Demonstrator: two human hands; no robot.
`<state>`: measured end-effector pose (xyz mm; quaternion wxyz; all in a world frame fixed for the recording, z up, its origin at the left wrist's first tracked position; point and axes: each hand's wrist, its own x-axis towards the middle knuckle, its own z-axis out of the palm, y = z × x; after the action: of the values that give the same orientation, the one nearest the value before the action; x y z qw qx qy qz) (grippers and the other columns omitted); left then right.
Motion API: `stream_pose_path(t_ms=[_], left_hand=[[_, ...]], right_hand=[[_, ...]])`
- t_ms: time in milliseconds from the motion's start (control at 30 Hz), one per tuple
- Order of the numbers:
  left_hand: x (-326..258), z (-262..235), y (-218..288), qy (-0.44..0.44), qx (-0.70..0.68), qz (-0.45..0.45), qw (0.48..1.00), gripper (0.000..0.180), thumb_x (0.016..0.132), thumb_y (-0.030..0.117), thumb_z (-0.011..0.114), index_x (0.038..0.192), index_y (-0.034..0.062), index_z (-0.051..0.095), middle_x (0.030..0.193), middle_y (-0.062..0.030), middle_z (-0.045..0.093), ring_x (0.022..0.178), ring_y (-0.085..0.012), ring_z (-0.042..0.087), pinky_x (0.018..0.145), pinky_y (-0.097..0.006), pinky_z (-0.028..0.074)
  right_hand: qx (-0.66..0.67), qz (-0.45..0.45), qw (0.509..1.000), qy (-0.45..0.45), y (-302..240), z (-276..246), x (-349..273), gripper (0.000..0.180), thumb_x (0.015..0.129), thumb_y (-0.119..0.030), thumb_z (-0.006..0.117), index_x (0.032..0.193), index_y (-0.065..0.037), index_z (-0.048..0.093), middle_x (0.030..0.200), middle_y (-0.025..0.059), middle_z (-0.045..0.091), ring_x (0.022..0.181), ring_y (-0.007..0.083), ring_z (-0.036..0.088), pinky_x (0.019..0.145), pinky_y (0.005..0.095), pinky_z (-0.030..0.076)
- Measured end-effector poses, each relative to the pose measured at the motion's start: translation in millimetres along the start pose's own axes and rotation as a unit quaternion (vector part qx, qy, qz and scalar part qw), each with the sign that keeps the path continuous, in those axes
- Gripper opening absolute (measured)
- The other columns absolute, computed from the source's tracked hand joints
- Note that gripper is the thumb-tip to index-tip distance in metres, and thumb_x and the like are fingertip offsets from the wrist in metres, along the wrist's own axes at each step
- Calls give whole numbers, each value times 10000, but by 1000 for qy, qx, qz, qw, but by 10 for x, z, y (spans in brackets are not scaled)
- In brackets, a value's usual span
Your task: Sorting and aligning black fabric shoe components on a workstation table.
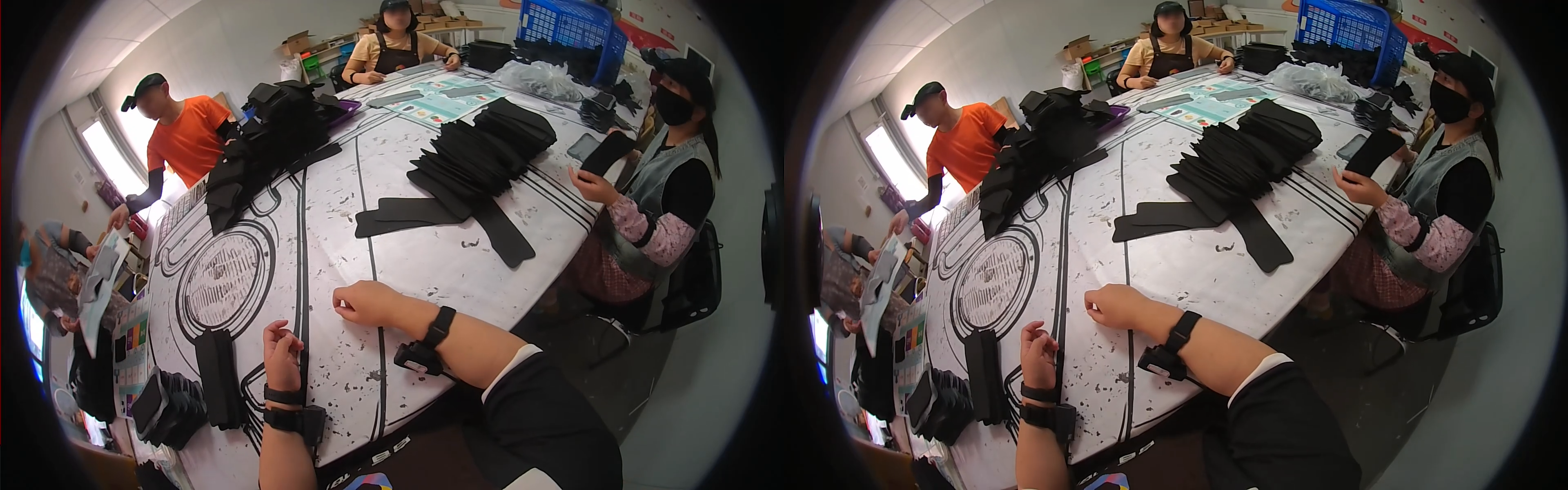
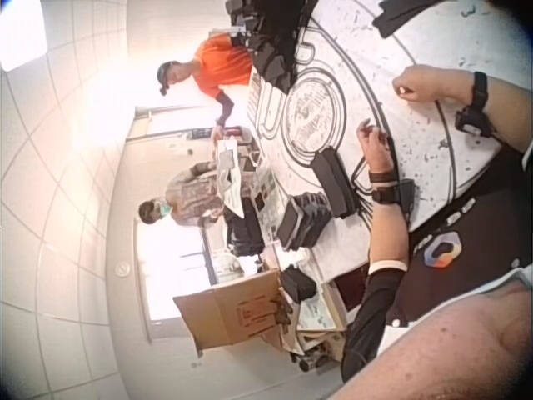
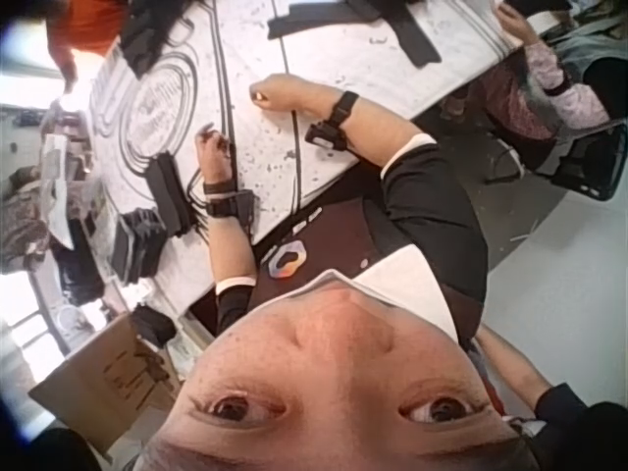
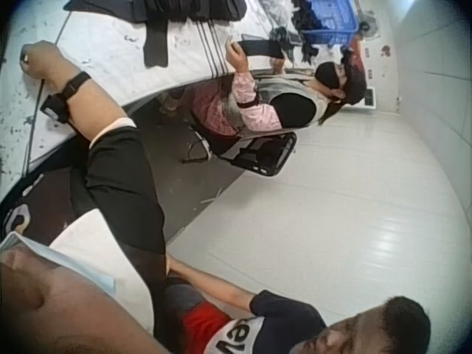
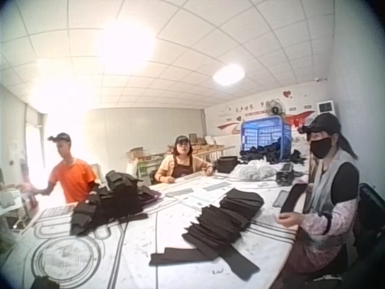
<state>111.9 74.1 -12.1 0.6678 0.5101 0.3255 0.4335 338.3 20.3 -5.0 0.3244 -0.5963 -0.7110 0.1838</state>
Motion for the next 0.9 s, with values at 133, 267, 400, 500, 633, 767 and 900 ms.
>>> stream_pose_path(t_ms=[133, 267, 400, 500, 633, 767, 900], left_hand=[[9, -21, -14, -1, 14, 0, 1000, 267, 823, 6, 456, 1088, 44, 457, 797, -8, 452, 684, -105, 466, 664, -227, 408], [-3, -4, -6, 6, 15, -3, 1000, 287, 813, -8, 464, 1096, 44, 452, 792, -6, 459, 678, -98, 460, 657, -218, 401], [-5, 5, -3, 10, 26, -4, 1000, 307, 800, -13, 472, 1101, 43, 449, 789, -4, 460, 678, -94, 457, 651, -213, 396], [-6, 6, -3, 3, 40, 4, 999, 324, 787, -19, 476, 1104, 40, 447, 789, -3, 462, 679, -92, 455, 647, -209, 393], [-1, 25, -4, 2, 36, 3, 999, 330, 778, -26, 476, 1102, 35, 450, 791, -5, 462, 681, -91, 453, 651, -203, 394], [8, 23, 3, -4, 39, 6, 999, 328, 779, -25, 481, 1100, 35, 454, 797, -7, 463, 687, -95, 456, 658, -206, 399], [-25, -32, 16, 18, 31, -1, 999, 324, 785, -21, 485, 1101, 40, 455, 801, -8, 464, 689, -100, 459, 657, -212, 402]], right_hand=[[0, -2, 1000, 7, -11, -6, -1, 120, 814, -198, 543, 869, -98, 578, 691, 113, 618, 657, 295, 597, 605, 388, 457], [11, 18, 1000, -12, -59, -45, -4, 129, 798, -196, 544, 860, -93, 590, 732, 127, 632, 701, 310, 606, 643, 404, 471], [9, 15, 1000, -14, -65, -55, -9, 130, 798, -194, 542, 864, -92, 589, 730, 126, 632, 697, 309, 605, 641, 402, 470], [5, 4, 1000, -6, -39, -35, -7, 127, 806, -195, 542, 866, -92, 584, 707, 121, 624, 676, 301, 601, 623, 394, 463], [0, -3, 1000, 2, -12, -28, -17, 125, 814, -199, 544, 869, -92, 579, 688, 117, 618, 656, 296, 598, 609, 389, 457], [1, -6, 1000, 4, -10, -28, -12, 125, 815, -202, 546, 869, -94, 578, 687, 115, 617, 656, 298, 597, 613, 389, 458], [10, 11, 1000, -15, -39, -6, 24, 150, 803, -216, 551, 874, -91, 594, 743, 130, 637, 712, 318, 608, 650, 408, 475]])
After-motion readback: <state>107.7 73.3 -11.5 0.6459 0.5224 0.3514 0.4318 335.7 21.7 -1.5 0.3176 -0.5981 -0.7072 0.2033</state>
